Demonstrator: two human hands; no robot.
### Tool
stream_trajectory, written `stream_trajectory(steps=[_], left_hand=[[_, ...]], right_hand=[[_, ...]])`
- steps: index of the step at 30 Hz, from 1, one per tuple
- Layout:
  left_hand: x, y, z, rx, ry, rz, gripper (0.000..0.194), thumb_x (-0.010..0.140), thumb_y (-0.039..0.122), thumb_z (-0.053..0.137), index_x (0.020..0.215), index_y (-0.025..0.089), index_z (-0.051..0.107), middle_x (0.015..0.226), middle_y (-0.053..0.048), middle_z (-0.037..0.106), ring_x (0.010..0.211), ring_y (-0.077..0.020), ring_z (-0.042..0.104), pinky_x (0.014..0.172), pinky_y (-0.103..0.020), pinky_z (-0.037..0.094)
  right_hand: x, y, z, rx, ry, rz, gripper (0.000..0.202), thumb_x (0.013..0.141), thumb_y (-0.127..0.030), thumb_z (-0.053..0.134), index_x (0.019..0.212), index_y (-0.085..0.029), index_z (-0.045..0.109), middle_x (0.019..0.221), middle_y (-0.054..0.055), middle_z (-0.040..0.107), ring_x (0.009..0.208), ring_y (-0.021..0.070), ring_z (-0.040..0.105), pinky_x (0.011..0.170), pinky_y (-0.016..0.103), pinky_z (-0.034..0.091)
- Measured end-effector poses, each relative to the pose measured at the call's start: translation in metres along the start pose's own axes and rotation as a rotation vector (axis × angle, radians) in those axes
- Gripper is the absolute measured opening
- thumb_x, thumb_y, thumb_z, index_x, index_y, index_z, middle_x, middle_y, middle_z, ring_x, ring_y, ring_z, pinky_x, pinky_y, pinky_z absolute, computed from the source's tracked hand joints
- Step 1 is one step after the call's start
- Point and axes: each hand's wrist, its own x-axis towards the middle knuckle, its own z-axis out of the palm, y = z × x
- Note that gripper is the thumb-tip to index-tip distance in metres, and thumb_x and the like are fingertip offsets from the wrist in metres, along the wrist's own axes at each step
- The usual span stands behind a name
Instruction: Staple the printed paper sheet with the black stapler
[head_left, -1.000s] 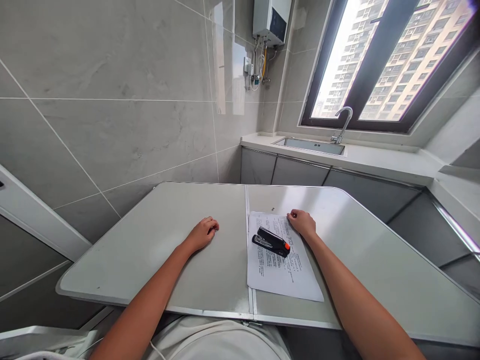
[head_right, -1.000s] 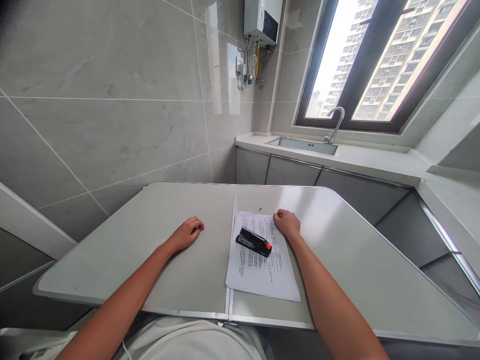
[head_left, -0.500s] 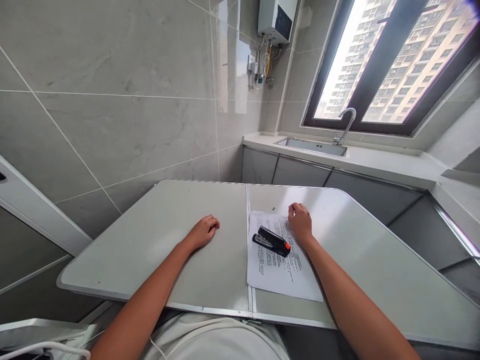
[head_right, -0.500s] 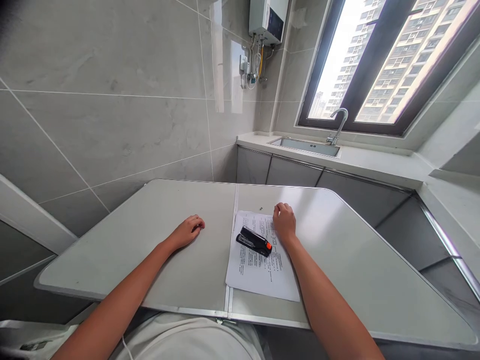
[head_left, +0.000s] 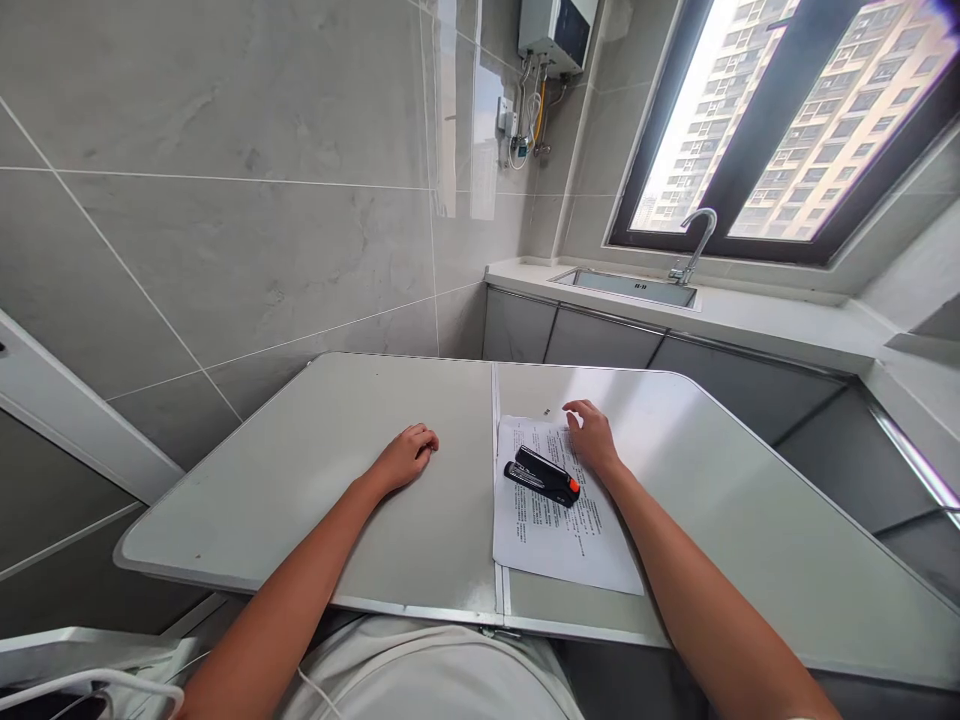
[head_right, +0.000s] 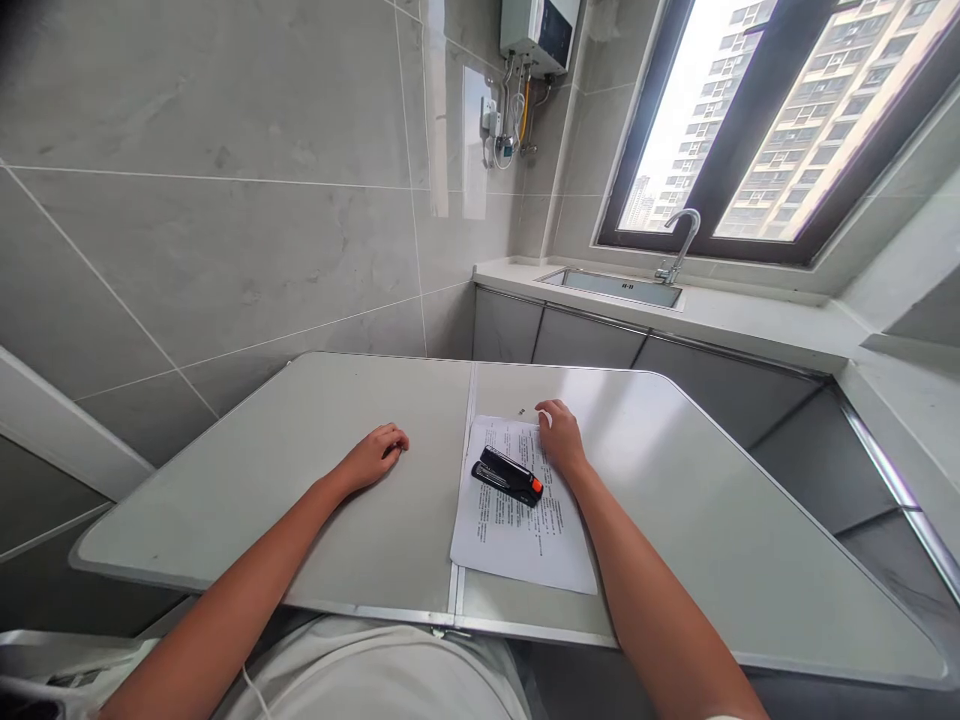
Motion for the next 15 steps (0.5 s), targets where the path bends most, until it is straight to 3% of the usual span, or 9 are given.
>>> stream_trajectory(steps=[8, 11, 15], left_hand=[[0.001, -0.003, 0.001, 0.014, -0.005, 0.000, 0.022, 0.092, 0.014, 0.044, 0.094, 0.022, 0.065, 0.100, -0.005, 0.063, 0.094, -0.0222, 0.059, 0.083, -0.037, 0.048], [0.001, -0.003, 0.001, 0.019, -0.005, 0.002, 0.022, 0.092, 0.015, 0.044, 0.095, 0.022, 0.065, 0.101, -0.005, 0.063, 0.093, -0.0221, 0.059, 0.083, -0.036, 0.048], [0.001, -0.003, 0.001, 0.022, -0.006, 0.005, 0.022, 0.092, 0.014, 0.045, 0.094, 0.022, 0.065, 0.101, -0.005, 0.064, 0.093, -0.0221, 0.060, 0.083, -0.036, 0.048]], right_hand=[[-0.005, -0.002, 0.016, -0.117, -0.236, -0.137, 0.042, 0.101, -0.038, 0.042, 0.137, -0.023, 0.058, 0.156, 0.010, 0.046, 0.144, 0.0284, 0.041, 0.118, 0.047, 0.035], [-0.002, 0.003, 0.011, -0.099, -0.218, -0.135, 0.040, 0.098, -0.032, 0.047, 0.135, -0.023, 0.060, 0.152, 0.010, 0.050, 0.139, 0.0276, 0.046, 0.116, 0.045, 0.038], [0.003, 0.010, -0.017, -0.121, -0.247, -0.133, 0.024, 0.087, -0.028, 0.059, 0.107, -0.023, 0.072, 0.125, 0.009, 0.065, 0.118, 0.0281, 0.057, 0.104, 0.042, 0.045]])
